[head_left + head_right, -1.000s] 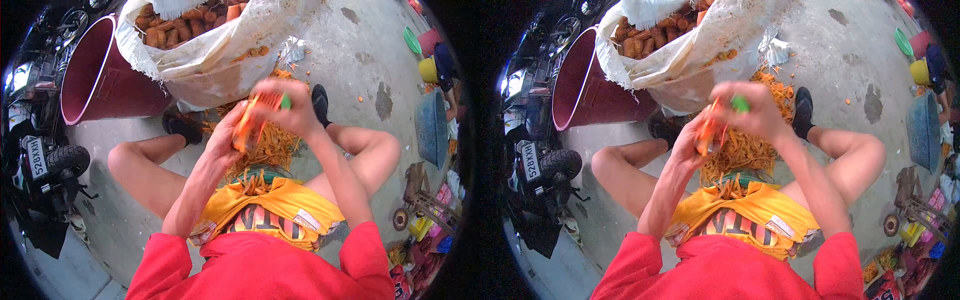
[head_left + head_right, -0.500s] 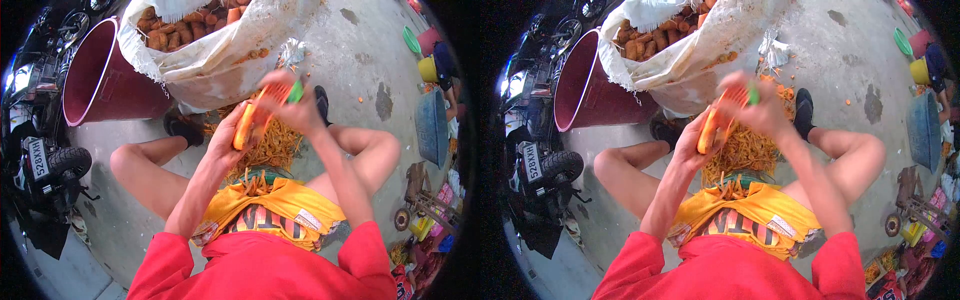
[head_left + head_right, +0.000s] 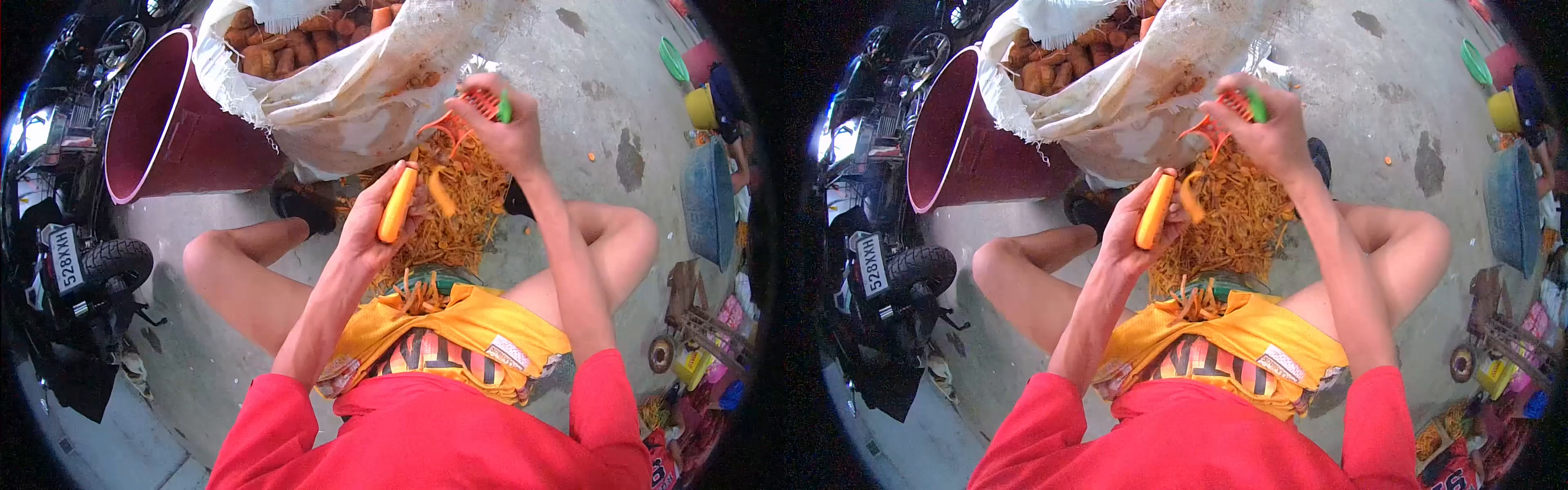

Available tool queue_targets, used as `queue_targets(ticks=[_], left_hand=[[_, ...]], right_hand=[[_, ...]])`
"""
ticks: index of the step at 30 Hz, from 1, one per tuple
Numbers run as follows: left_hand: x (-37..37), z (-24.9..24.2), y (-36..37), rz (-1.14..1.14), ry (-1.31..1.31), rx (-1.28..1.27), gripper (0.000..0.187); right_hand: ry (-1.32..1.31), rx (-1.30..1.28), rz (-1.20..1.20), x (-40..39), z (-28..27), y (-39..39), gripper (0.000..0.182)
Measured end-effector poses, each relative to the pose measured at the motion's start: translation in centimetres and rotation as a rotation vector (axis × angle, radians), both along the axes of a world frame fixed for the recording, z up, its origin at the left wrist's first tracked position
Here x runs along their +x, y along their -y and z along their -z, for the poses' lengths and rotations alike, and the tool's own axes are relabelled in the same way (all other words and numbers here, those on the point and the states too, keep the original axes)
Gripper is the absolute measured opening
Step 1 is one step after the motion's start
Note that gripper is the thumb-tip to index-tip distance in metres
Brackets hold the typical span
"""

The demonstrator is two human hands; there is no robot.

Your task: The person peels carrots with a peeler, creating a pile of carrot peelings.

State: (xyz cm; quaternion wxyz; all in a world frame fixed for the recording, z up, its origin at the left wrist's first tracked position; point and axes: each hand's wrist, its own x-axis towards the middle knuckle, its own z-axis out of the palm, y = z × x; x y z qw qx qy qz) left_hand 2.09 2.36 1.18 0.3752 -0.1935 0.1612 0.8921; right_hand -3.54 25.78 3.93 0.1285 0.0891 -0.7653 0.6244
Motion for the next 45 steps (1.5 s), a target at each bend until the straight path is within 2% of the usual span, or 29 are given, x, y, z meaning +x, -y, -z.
queue_targets(ticks=[1,4,6,7,8,9,10,11,12,15,17,19,20,21,23,24,25,27,28,31,32,33,35,37,39,40,41,43,45], left_hand=[[-0.2,-0.2,-0.2,0.0,-0.005,0.001,0.027],[-0.4,-1.7,-1.2,-0.025,0.048,-0.074,0.026],[-0.2,-4.5,-1.9,-0.076,0.144,-0.303,0.026],[-0.1,-3.4,-1.3,-0.072,0.156,-0.311,0.026],[-0.2,-1.3,-0.4,-0.008,0.098,-0.23,0.027],[-0.4,0.6,0.2,0.047,0.024,-0.141,0.028],[-0.5,1.9,0.3,0.006,0.019,0.164,0.03],[-0.7,1.0,0.1,0.006,0.013,0.164,0.03],[-0.8,-0.8,-0.2,0.013,0.04,0.03,0.03],[-0.4,-5.0,-2.3,-0.058,0.094,-0.198,0.03],[0.5,-3.4,-1.8,-0.122,0.148,-0.307,0.03],[0.8,1.6,-0.1,0.024,-0.061,0.132,0.03],[0.6,1.6,-0.1,0.053,-0.083,0.128,0.03],[0.3,0.8,-0.5,0.056,-0.086,0.134,0.03],[0.3,-1.3,-1.0,0.019,0.071,-0.117,0.029],[0.2,-2.6,-1.5,0.008,0.071,-0.133,0.028],[-0.1,-2.1,-1.2,0.008,0.072,-0.139,0.028],[0.1,-0.7,-0.6,0.008,0.034,-0.157,0.03],[0.3,-0.6,-0.5,0.007,0.033,-0.156,0.03],[-0.1,-2.0,-1.2,-0.085,0.148,-0.03,0.03],[-0.3,-1.4,-0.8,-0.031,0.119,0.139,0.031],[-0.2,-2.3,-1.0,-0.034,0.114,0.141,0.031],[-0.1,-4.8,-1.5,-0.038,0.129,-0.179,0.03],[0.2,-1.8,-0.5,-0.012,0.083,-0.065,0.029],[0.8,0.3,0.3,0.029,-0.013,0.171,0.028],[0.9,0.4,-0.2,0.013,-0.051,0.173,0.028],[0.6,-0.4,-0.5,0.016,-0.059,0.178,0.028],[0.4,-1.7,-0.9,-0.024,0.029,-0.184,0.029],[-0.1,-1.6,-0.9,-0.009,-0.023,-0.18,0.03]], right_hand=[[-0.018,0.026,0.049,-0.6,0.5,-0.8,0.019],[-0.226,0.087,-0.23,3.3,-2.1,3.1,0.022],[-0.235,0.078,-0.253,2.4,-1.3,2.9,0.023],[-0.225,0.065,-0.277,2.3,-0.6,2.9,0.023],[-0.13,0.09,-0.128,1.4,-0.1,1.8,0.023],[-0.132,0.093,-0.13,0.9,0.1,1.0,0.023],[-0.074,0.072,-0.042,0.4,0.1,0.3,0.024],[-0.015,0.047,0.049,0.1,0.0,0.0,0.024],[-0.019,0.048,0.049,0.6,-0.6,0.7,0.024],[-0.312,0.128,-0.323,3.8,-2.1,3.9,0.027],[-0.315,0.109,-0.302,2.3,-1.5,2.1,0.029],[-0.107,0.17,0.051,0.4,-0.9,-0.6,0.029],[-0.017,-0.012,0.068,0.8,-0.9,-0.1,0.029],[-0.021,-0.006,0.071,1.7,-1.2,0.8,0.029],[-0.14,0.031,-0.234,4.0,-1.7,2.8,0.027],[-0.245,0.185,-0.351,4.2,-2.7,3.1,0.027],[-0.245,0.18,-0.35,3.7,-2.1,2.9,0.027],[-0.251,0.117,-0.185,2.1,-0.5,2.2,0.026],[-0.07,0.053,-0.05,1.5,-0.4,1.4,0.023],[-0.084,0.034,0.076,0.9,-0.1,0.8,0.021],[-0.146,-0.019,-0.012,2.3,-1.5,2.1,0.022],[-0.151,-0.018,-0.016,3.3,-2.1,2.9,0.022],[-0.289,0.147,-0.323,3.8,-2.6,3.6,0.023],[-0.254,0.048,-0.289,2.0,-1.3,2.1,0.025],[-0.063,0.148,0.071,0.1,-1.2,0.1,0.028],[-0.025,-0.087,0.084,0.2,-1.0,0.4,0.027],[-0.034,-0.083,0.086,0.9,-1.6,1.2,0.027],[-0.254,0.062,-0.153,3.4,-2.7,3.3,0.022],[-0.308,0.098,-0.217,2.7,-2.5,3.0,0.021]])
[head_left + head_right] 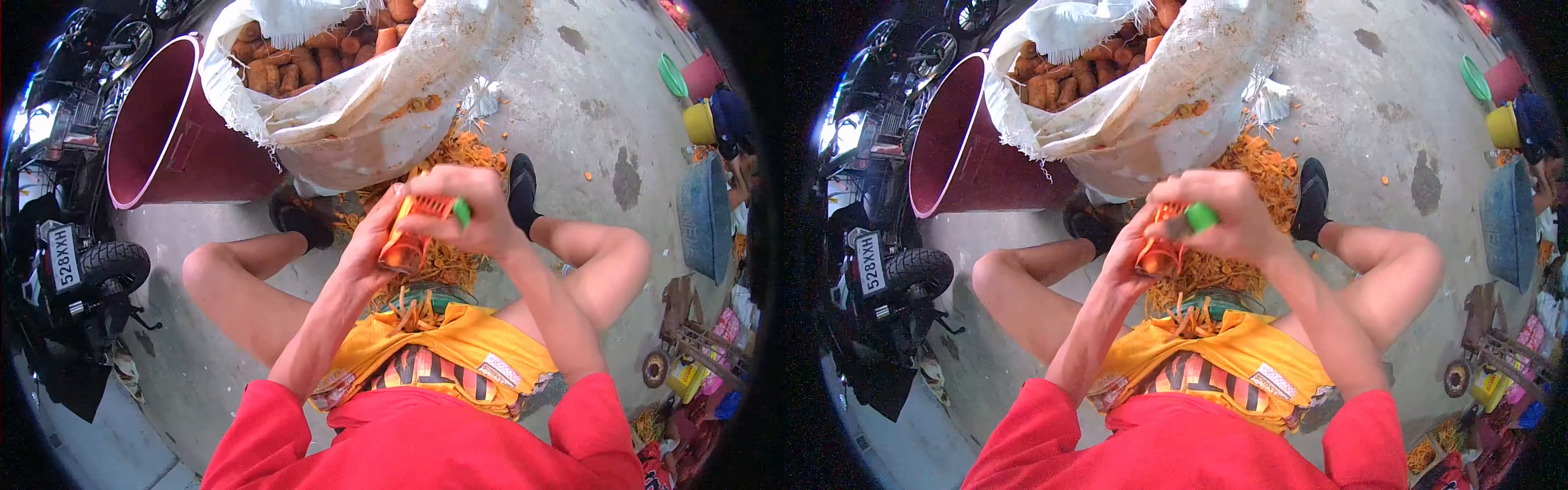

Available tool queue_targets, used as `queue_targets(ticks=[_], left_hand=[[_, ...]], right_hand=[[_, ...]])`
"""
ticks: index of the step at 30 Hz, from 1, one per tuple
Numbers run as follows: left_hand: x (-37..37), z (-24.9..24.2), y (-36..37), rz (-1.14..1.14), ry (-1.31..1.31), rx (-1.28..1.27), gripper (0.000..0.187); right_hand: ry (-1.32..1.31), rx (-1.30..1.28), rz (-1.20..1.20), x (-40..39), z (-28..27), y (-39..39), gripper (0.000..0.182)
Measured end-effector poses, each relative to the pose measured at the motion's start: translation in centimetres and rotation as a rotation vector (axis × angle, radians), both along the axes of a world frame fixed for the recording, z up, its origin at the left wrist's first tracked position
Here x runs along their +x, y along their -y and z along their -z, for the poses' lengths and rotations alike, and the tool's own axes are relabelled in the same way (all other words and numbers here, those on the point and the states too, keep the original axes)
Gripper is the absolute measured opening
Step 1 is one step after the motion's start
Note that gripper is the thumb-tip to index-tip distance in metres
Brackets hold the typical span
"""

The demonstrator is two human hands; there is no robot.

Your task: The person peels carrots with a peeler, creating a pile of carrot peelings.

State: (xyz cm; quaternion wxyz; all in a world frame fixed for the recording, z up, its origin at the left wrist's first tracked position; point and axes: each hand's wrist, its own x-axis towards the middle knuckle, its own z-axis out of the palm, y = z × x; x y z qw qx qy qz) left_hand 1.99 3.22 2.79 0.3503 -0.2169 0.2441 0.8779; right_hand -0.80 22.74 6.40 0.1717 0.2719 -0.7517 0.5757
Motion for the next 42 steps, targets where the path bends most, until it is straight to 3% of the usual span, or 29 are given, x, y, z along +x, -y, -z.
queue_targets(ticks=[1,3,4,6,7,8,10,12,13,14,15,16,18,20,21,24,25,26,29,31,34,36,40,42], left_hand=[[0.1,0.3,0.3,0.023,-0.037,0.0,0.031],[0.6,1.6,1.3,0.052,-0.032,0.025,0.031],[0.7,2.4,1.4,0.049,-0.035,0.029,0.031],[0.2,1.5,0.9,-0.018,0.001,0.501,0.03],[0.2,0.8,0.6,-0.044,0.05,0.09,0.03],[0.4,0.5,0.6,-0.048,0.048,0.09,0.03],[0.6,0.4,1.0,0.013,0.083,0.195,0.03],[1.1,1.3,1.7,0.018,0.051,0.18,0.029],[1.0,2.0,1.8,0.022,0.003,0.174,0.028],[0.6,2.6,1.8,0.023,-0.054,0.17,0.028],[0.3,2.7,1.2,0.008,-0.072,0.5,0.027],[0.2,2.6,1.1,0.013,-0.078,0.502,0.027],[0.4,0.1,0.4,-0.1,0.048,-0.04,0.026],[0.4,-2.8,-0.3,-0.105,0.048,-0.061,0.025],[0.6,-3.4,-0.3,-0.105,0.055,-0.089,0.025],[0.8,-0.4,0.4,-0.071,0.015,-0.044,0.026],[0.8,0.8,1.0,-0.048,0.006,0.212,0.026],[0.7,0.8,0.9,-0.047,0.006,0.216,0.026],[0.4,-0.3,0.5,-0.093,0.063,0.195,0.025],[0.1,-3.2,-0.4,-0.107,0.177,-0.102,0.025],[0.5,-2.9,-0.2,-0.11,0.087,-0.119,0.025],[0.9,-0.3,0.9,-0.041,-0.015,0.025,0.025],[0.6,-1.9,-0.2,-0.048,-0.014,0.022,0.026],[0.2,-3.9,-0.9,-0.065,0.098,-0.166,0.027]], right_hand=[[-0.043,0.036,-0.058,-0.1,0.5,-0.1,0.02],[0.191,-0.016,0.246,-1.8,1.9,-1.8,0.023],[0.187,-0.013,0.243,-1.7,2.3,-1.9,0.023],[0.25,-0.181,0.24,-1.4,1.4,-1.6,0.024],[0.192,-0.064,0.17,0.1,0.6,-0.9,0.026],[0.19,-0.063,0.166,0.9,0.3,-0.4,0.026],[0.05,0.147,-0.149,1.3,0.2,0.3,0.028],[0.075,-0.026,-0.028,-0.6,1.4,-0.2,0.027],[0.181,-0.015,0.123,-1.3,1.3,-1.1,0.026],[0.175,-0.01,0.12,-2.0,1.9,-1.8,0.026],[0.171,-0.037,0.192,-2.4,2.6,-2.3,0.027],[0.163,-0.066,0.266,-2.8,3.2,-2.7,0.028],[0.141,-0.033,0.134,0.3,1.3,-0.3,0.034],[-0.018,0.025,-0.107,1.1,-0.1,1.2,0.035],[-0.014,0.019,-0.109,0.6,0.4,1.0,0.035],[0.15,-0.005,0.057,-1.8,2.5,-1.2,0.034],[0.197,-0.056,0.164,-2.6,2.9,-2.1,0.034],[0.241,-0.107,0.271,-3.0,2.3,-2.1,0.033],[0.186,-0.136,0.109,0.6,0.6,0.8,0.027],[0.115,-0.094,-0.012,0.9,0.4,1.7,0.024],[0.023,-0.043,-0.087,-0.3,2.1,1.1,0.025],[0.374,-0.211,0.227,-2.0,2.1,-1.0,0.027],[0.244,-0.158,0.259,-0.8,2.3,-0.8,0.027],[0.057,0.013,-0.107,1.2,0.2,1.2,0.022]])
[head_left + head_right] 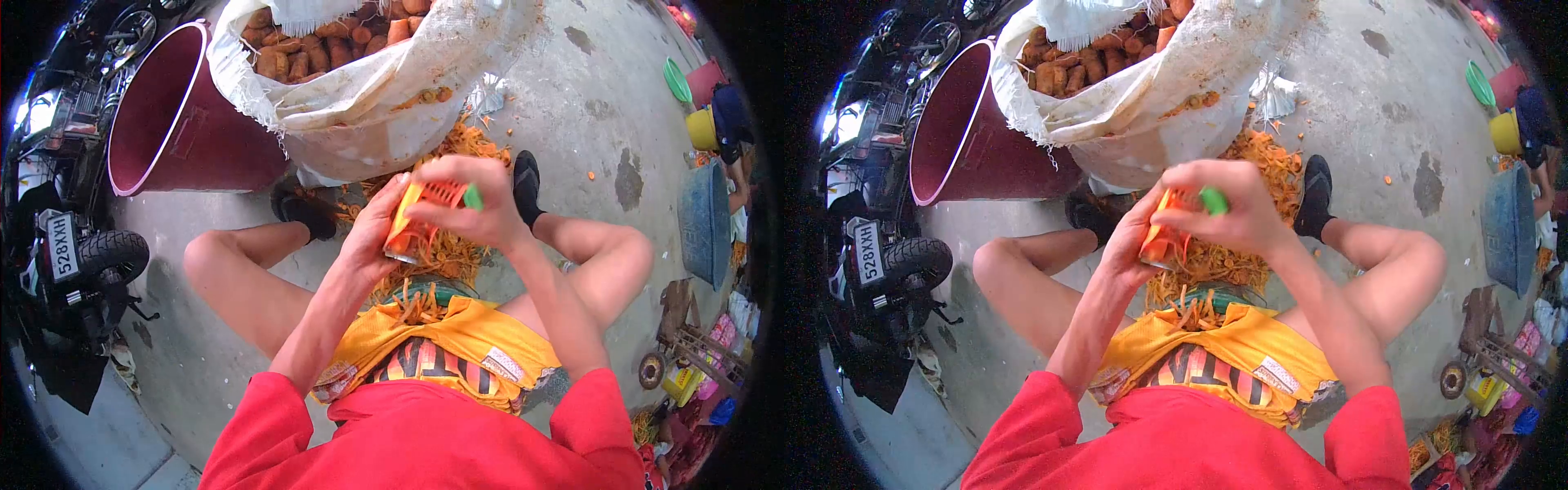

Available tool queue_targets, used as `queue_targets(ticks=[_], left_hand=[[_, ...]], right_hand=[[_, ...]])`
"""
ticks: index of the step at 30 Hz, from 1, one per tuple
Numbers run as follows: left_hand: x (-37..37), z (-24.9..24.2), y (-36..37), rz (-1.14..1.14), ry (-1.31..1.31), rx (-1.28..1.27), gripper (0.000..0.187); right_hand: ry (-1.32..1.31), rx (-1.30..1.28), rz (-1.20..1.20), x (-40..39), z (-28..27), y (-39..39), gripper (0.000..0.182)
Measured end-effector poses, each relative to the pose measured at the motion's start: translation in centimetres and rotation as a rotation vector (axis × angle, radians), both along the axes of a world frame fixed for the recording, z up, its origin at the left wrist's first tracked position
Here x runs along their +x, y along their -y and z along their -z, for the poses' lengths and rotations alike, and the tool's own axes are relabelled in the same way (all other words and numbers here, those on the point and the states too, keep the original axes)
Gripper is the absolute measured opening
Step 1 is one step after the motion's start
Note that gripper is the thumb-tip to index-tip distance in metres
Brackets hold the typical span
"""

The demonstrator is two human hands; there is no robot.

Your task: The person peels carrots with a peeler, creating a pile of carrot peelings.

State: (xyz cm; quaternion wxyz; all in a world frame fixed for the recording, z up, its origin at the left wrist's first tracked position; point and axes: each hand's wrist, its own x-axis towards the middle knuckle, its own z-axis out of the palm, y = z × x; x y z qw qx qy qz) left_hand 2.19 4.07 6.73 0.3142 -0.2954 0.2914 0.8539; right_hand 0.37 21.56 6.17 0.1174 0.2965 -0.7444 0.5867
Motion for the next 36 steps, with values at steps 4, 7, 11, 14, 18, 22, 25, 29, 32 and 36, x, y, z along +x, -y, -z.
queue_targets(ticks=[4,7,11,14,18,22,25,29,32,36], left_hand=[[0.2,3.4,1.5,0.073,-0.098,0.06,0.029],[0.0,4.9,1.3,0.072,0.005,0.565,0.038],[0.6,7.0,-1.2,0.122,-0.301,-0.606,0.03],[-0.5,5.9,1.7,0.247,-0.766,-0.816,0.023],[-1.7,1.5,2.7,0.077,-0.431,-0.285,0.028],[-1.8,4.3,2.8,0.128,-0.615,-0.386,0.031],[-1.4,4.0,2.6,0.135,-0.705,-0.573,0.027],[-1.0,3.6,2.3,0.098,-0.853,-0.695,0.026],[-0.9,3.0,2.5,0.11,-0.929,-0.843,0.024],[-1.0,3.2,2.9,0.106,-0.978,-0.951,0.022]], right_hand=[[0.257,-0.147,0.387,-3.5,2.2,-2.5,0.023],[0.142,-0.161,0.469,-5.8,5.4,-5.4,0.025],[0.182,0.136,0.414,-3.6,3.5,-4.5,0.026],[0.323,0.207,0.374,-3.3,4.1,-5.3,0.031],[0.456,0.435,0.252,-2.3,4.5,-5.3,0.035],[0.584,0.356,0.015,-0.8,2.4,-2.9,0.035],[0.389,0.359,-0.021,-0.8,1.6,-1.7,0.028],[0.284,0.377,0.01,-0.6,1.4,-0.9,0.025],[0.331,0.377,0.019,-0.4,0.9,-0.7,0.024],[0.272,0.404,0.01,-0.2,1.3,-0.7,0.022]])
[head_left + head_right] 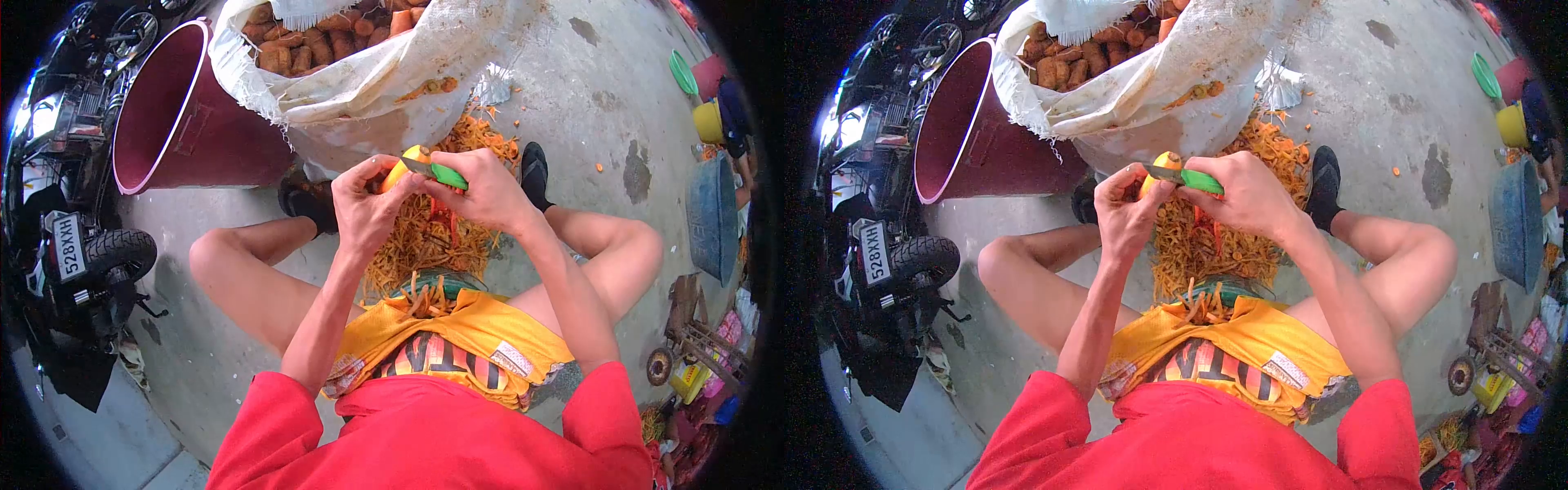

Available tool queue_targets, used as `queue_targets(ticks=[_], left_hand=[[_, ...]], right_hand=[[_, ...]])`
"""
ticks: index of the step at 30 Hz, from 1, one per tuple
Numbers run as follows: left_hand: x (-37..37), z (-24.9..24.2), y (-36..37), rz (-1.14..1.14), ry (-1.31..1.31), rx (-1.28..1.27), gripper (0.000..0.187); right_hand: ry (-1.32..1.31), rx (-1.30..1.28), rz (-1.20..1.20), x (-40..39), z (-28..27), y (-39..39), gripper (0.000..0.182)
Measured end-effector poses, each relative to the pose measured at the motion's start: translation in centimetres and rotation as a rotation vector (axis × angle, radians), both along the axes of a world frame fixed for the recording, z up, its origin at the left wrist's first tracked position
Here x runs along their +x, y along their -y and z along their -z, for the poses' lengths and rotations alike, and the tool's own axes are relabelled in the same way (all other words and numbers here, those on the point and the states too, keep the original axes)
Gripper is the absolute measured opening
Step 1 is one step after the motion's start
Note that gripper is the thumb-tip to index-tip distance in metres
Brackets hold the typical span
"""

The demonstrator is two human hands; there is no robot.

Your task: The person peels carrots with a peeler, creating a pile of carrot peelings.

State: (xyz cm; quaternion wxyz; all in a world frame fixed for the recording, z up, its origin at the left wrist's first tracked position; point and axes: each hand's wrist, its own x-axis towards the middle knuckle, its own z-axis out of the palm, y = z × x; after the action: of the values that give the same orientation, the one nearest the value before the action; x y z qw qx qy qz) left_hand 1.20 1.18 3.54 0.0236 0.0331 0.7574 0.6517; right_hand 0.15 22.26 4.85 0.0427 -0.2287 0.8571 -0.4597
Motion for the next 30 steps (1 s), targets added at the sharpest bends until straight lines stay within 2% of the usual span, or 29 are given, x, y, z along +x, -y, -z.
queue_targets(ticks=[2,4,6,7,8,10,11,12,13,14,16,17,19,20,22,23,25,26,28,30], left_hand=[[-0.2,-0.4,0.7,0.042,-0.044,-0.046,0.023],[0.0,-0.6,1.2,0.079,-0.085,-0.09,0.024],[-0.6,-1.3,1.6,0.11,-0.114,-0.048,0.026],[-0.5,-2.1,1.7,0.094,-0.005,0.01,0.023],[-0.7,-2.5,2.7,0.071,-0.015,-0.001,0.023],[-2.1,-3.4,5.3,0.25,0.194,0.069,0.02],[-2.9,-3.7,7.5,0.224,0.069,0.063,0.025],[-4.2,-4.4,9.6,0.127,-0.105,0.158,0.034],[-6.5,-4.1,11.9,-0.016,0.059,0.867,0.058],[-7.9,-7.3,13.2,0.127,0.07,1.319,0.058],[-9.4,-10.2,14.7,-0.176,0.041,1.209,0.056],[-10.5,-10.3,15.8,-0.175,0.03,1.209,0.056],[-13.3,-10.0,17.3,-0.11,0.03,0.801,0.051],[-14.4,-10.4,16.2,-0.11,0.029,0.8,0.051],[-16.2,-11.2,12.6,-0.06,-0.362,-0.232,0.045],[-17.9,-10.7,12.3,-0.062,-0.36,-0.233,0.045],[-21.8,-9.5,12.0,0.153,-0.634,-0.882,0.047],[-23.1,-9.0,12.1,0.154,-0.638,-0.881,0.047],[-25.0,-8.0,12.1,0.108,-0.356,-1.553,0.049],[-25.6,-7.7,11.7,0.141,-0.286,-1.617,0.049]], right_hand=[[-0.04,0.014,0.007,-0.4,1.5,-0.3,0.022],[0.335,0.256,0.055,-1.7,4.8,-2.1,0.022],[0.241,0.344,0.183,-2.5,6.1,-3.7,0.027],[0.248,0.347,0.194,-2.4,6.6,-4.5,0.029],[0.251,0.35,0.194,-2.2,5.9,-4.6,0.03],[0.218,0.399,0.131,-2.1,6.5,-5.6,0.031],[0.211,0.457,0.095,-2.0,6.9,-5.5,0.031],[0.204,0.445,0.082,-2.1,6.7,-4.9,0.031],[0.238,0.459,0.094,-2.0,5.8,-4.6,0.033],[0.278,0.476,0.108,-1.8,5.1,-4.3,0.035],[0.292,0.467,0.105,-2.0,3.9,-3.6,0.036],[0.263,0.457,0.111,-2.1,3.4,-3.4,0.036],[0.231,0.446,0.122,-2.4,2.5,-3.3,0.037],[0.235,0.417,0.132,-2.5,2.1,-3.3,0.037],[0.249,0.389,0.135,-2.3,1.8,-3.2,0.037],[0.238,0.376,0.156,-2.2,1.7,-3.1,0.036],[0.221,0.364,0.179,-2.3,1.6,-3.2,0.035],[0.2,0.363,0.157,-2.2,1.6,-3.3,0.033],[0.174,0.358,0.143,-2.1,1.2,-3.5,0.032],[0.154,0.371,0.176,-1.7,0.0,-3.6,0.029]])
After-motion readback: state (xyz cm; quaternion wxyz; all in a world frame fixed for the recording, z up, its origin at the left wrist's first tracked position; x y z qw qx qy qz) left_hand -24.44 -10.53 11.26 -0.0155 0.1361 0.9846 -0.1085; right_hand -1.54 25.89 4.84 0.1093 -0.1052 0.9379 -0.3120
